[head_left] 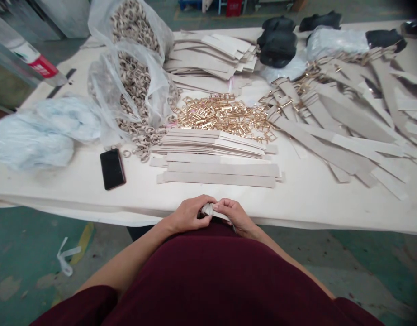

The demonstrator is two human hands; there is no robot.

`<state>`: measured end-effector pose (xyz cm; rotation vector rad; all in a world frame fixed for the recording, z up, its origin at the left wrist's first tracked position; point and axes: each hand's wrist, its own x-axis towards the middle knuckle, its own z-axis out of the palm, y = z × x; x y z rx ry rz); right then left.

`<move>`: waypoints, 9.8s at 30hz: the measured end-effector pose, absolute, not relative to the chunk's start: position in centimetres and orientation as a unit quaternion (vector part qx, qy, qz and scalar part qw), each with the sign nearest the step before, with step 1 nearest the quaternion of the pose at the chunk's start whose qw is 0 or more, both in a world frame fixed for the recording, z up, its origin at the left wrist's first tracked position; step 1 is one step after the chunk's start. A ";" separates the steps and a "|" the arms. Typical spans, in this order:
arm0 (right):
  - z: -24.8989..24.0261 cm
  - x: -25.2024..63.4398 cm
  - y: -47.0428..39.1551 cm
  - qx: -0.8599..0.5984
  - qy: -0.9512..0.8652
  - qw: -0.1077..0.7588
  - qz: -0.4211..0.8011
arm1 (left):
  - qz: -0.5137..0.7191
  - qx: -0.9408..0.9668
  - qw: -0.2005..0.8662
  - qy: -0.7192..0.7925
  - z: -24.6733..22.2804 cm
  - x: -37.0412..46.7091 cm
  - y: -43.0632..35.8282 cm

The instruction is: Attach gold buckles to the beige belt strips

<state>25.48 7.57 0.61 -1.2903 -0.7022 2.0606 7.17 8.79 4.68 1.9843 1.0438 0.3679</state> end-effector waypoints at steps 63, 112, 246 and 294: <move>6.5 34.2 23.4 -0.395 -0.907 0.079 0.126 | 0.302 0.771 0.263 0.496 -2.0 4.4 13.5; 5.2 28.0 19.7 -0.336 -0.651 0.074 0.677 | 0.428 0.476 0.627 0.444 3.2 3.4 15.5; 2.9 26.1 19.7 -0.459 -0.688 0.355 0.436 | 0.545 0.179 0.680 0.457 2.8 11.4 17.4; 6.9 26.8 18.4 -0.342 -0.353 0.409 0.769 | 0.510 0.557 0.505 0.418 8.4 8.3 22.7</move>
